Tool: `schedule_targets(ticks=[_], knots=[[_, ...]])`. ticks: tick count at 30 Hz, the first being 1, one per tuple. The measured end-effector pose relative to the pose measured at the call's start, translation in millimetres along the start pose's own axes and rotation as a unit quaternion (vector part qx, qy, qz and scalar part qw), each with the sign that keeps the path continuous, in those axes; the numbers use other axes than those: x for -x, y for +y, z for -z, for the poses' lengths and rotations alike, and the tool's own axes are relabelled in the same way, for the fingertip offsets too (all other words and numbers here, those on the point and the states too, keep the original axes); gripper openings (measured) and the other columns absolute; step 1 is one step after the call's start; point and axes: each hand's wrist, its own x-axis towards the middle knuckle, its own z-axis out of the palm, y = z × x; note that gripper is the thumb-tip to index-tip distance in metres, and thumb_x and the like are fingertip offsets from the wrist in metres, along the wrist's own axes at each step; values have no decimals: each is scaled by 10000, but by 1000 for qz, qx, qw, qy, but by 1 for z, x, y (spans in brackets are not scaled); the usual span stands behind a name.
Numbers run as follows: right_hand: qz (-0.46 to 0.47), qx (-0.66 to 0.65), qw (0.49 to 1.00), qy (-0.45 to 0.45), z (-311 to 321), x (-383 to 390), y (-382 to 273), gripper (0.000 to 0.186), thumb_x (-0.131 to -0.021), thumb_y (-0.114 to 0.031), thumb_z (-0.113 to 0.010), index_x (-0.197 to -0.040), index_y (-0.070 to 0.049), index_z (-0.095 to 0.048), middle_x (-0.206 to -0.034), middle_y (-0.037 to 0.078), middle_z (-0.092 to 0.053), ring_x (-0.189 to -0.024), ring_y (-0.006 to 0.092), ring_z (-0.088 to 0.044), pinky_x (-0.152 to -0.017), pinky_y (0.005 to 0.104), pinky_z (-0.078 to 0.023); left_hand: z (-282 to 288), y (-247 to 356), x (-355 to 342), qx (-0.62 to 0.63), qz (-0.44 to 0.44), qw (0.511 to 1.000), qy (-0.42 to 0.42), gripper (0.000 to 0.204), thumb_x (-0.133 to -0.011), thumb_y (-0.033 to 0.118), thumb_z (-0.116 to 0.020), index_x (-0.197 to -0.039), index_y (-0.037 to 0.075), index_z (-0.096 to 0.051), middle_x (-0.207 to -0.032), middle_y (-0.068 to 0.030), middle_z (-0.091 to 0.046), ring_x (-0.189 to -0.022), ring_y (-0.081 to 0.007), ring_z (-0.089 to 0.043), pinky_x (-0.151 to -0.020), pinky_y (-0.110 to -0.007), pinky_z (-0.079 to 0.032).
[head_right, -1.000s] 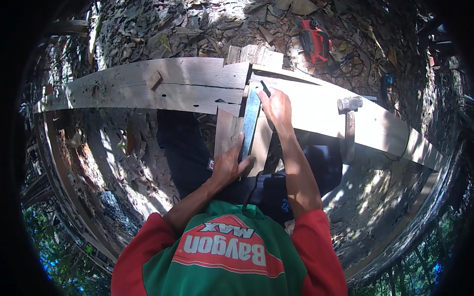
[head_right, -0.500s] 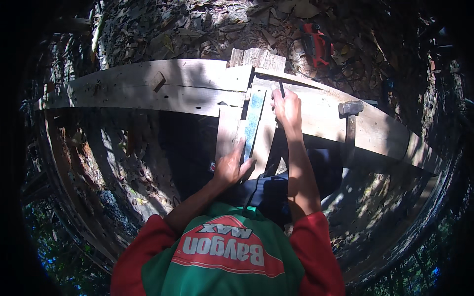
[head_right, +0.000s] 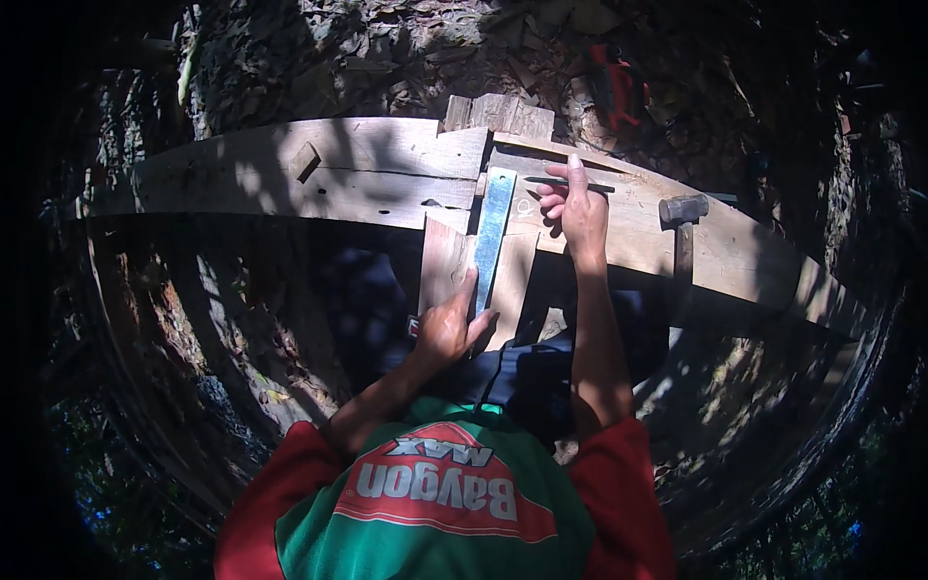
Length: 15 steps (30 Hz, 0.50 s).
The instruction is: The person uses a square ruler and a pencil to mark a wooden board, then taps a wooden joint with a hammer.
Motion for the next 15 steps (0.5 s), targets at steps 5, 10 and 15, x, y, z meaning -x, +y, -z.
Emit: schedule_targets(ticks=[5,10,15], knots=[[13,-92,992,-80,-9,-2,8,383,-1034,-317,-576,-1184,31,-632,-911,82,-687,-680,65,-596,-567,211,-494,0,3,-2,-9,-5,1000,2,809,-909,329,-705,-1513,-51,-324,-872,-247,-666,-703,-415,-668,-641,-489,-539],[19,-105,990,-93,-18,-1,13,208,-971,-135,-656,-1131,-2,-643,-844,23,-654,-656,30,-549,-550,164,-423,-2,0,-1,-6,-21,1000,20,800,-903,322,-706,-1504,-58,-340,-844,-231,-663,-684,-401,-665,-628,-479,-537],[19,-81,990,-117,-25,-1,10,209,-970,-95,-628,-1139,29,-632,-853,34,-656,-697,51,-565,-604,193,-462,-2,0,-1,-7,-13,1000,19,794,-899,326,-707,-1501,-53,-355,-830,-225,-664,-674,-394,-665,-623,-473,-537]])
